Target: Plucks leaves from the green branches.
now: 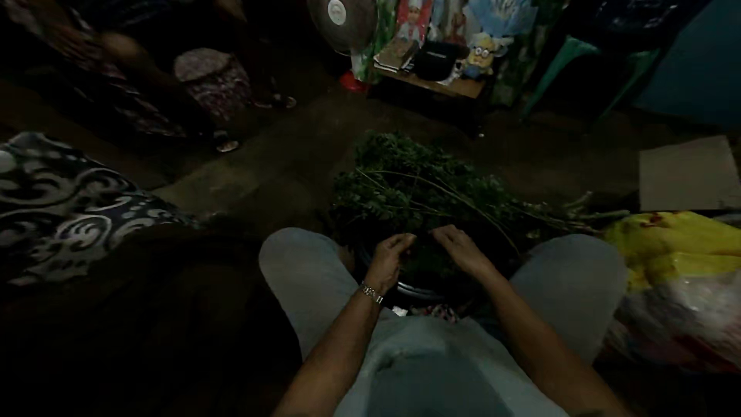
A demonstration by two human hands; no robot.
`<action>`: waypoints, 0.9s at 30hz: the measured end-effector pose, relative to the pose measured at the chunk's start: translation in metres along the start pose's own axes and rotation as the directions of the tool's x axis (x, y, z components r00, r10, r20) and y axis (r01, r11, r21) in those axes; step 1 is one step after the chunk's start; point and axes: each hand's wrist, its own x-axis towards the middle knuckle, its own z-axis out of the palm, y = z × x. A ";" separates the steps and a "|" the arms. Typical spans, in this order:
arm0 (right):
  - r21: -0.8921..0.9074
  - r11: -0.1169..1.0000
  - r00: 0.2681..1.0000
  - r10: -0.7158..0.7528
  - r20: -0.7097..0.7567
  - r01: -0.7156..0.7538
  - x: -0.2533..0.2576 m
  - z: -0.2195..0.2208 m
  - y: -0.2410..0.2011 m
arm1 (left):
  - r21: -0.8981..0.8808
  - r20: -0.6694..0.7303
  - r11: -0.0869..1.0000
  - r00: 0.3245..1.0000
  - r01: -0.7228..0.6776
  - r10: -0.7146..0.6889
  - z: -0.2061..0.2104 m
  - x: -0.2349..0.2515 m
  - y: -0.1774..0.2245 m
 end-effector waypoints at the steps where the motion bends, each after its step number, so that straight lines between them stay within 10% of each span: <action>1: 0.029 1.000 0.999 0.004 0.048 -0.005 -0.001 0.002 -0.001 | -0.021 -0.001 1.000 1.000 0.004 -0.004 -0.001 0.001 -0.001; 14: -0.163 0.986 0.995 -0.033 0.089 0.047 0.001 -0.009 -0.001 | 0.213 -0.030 0.965 0.986 -0.152 0.162 -0.009 0.005 -0.002; 21: -0.421 0.895 0.984 -0.093 0.154 0.150 0.001 -0.015 -0.002 | 0.697 0.393 0.394 0.778 -0.600 0.490 -0.022 0.010 -0.015; 27: -0.488 0.831 0.963 -0.213 0.166 0.268 0.002 -0.012 0.002 | 0.690 0.439 0.462 0.829 -0.558 0.346 -0.022 0.005 -0.009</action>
